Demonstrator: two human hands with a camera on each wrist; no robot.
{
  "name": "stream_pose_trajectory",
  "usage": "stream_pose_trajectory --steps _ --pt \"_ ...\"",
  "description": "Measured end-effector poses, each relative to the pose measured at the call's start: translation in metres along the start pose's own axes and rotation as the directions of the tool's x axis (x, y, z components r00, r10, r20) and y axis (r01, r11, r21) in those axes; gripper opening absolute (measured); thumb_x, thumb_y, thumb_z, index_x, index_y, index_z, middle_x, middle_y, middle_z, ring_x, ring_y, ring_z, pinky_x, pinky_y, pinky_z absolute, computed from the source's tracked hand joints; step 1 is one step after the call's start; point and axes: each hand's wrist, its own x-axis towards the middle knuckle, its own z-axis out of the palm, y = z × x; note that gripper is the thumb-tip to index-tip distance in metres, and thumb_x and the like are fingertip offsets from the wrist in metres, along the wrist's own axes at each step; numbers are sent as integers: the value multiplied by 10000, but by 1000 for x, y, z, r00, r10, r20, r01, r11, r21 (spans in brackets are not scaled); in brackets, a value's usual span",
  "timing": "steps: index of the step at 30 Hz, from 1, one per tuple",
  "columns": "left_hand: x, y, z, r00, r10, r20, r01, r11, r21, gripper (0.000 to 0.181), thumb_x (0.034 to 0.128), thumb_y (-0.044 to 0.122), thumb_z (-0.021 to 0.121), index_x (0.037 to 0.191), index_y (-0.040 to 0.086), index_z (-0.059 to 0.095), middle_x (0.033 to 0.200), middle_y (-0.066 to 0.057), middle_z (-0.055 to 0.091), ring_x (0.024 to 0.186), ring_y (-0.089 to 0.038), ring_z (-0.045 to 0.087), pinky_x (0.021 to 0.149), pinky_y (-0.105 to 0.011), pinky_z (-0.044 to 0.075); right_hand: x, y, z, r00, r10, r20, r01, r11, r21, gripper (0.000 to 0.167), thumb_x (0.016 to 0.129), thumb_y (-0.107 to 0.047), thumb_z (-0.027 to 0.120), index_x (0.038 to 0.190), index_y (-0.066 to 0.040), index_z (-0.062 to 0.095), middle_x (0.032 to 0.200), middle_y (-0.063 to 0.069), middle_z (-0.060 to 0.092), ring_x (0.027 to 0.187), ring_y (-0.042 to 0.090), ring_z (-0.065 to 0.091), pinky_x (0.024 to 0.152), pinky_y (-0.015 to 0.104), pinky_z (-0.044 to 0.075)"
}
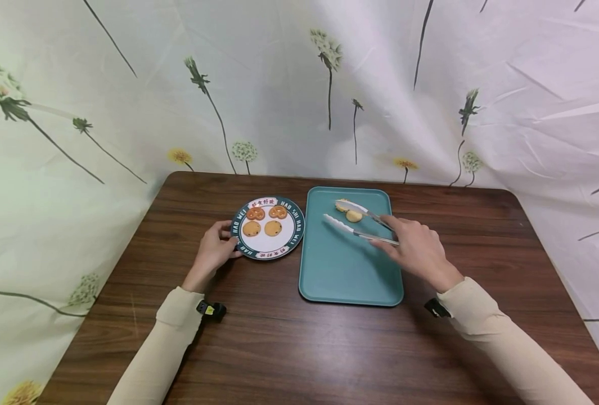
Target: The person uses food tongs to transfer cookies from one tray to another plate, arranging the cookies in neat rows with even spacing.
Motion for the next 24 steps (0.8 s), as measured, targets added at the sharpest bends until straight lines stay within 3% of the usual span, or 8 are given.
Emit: stream_pose_trajectory --steps 7,17,24 --pt "-1 0 1 1000 6 -8 -6 1000 2 564 1055 57 490 1589 -18 325 1357 -283 479 924 -204 652 757 -204 672 -6 8 -2 1000 23 5 -23 1000 7 598 939 -534 729 1402 -174 615 737 36 627 592 192 532 407 280 360" --pt "-1 0 1 1000 -6 -3 6 1000 -1 562 1062 72 491 1592 0 322 1372 -276 471 970 -230 652 764 -197 669 -11 15 -4 999 39 -16 -38 999 11 595 928 -531 743 1375 -156 627 889 97 747 621 197 598 413 287 410" --pt "-2 1 1 1000 -16 0 16 1000 -8 576 1055 67 485 1600 7 311 1368 -261 455 1000 -243 648 776 -208 672 -14 19 -5 999 53 -7 -53 999 6 585 931 -540 735 1359 -156 628 881 97 736 610 202 586 407 293 404"
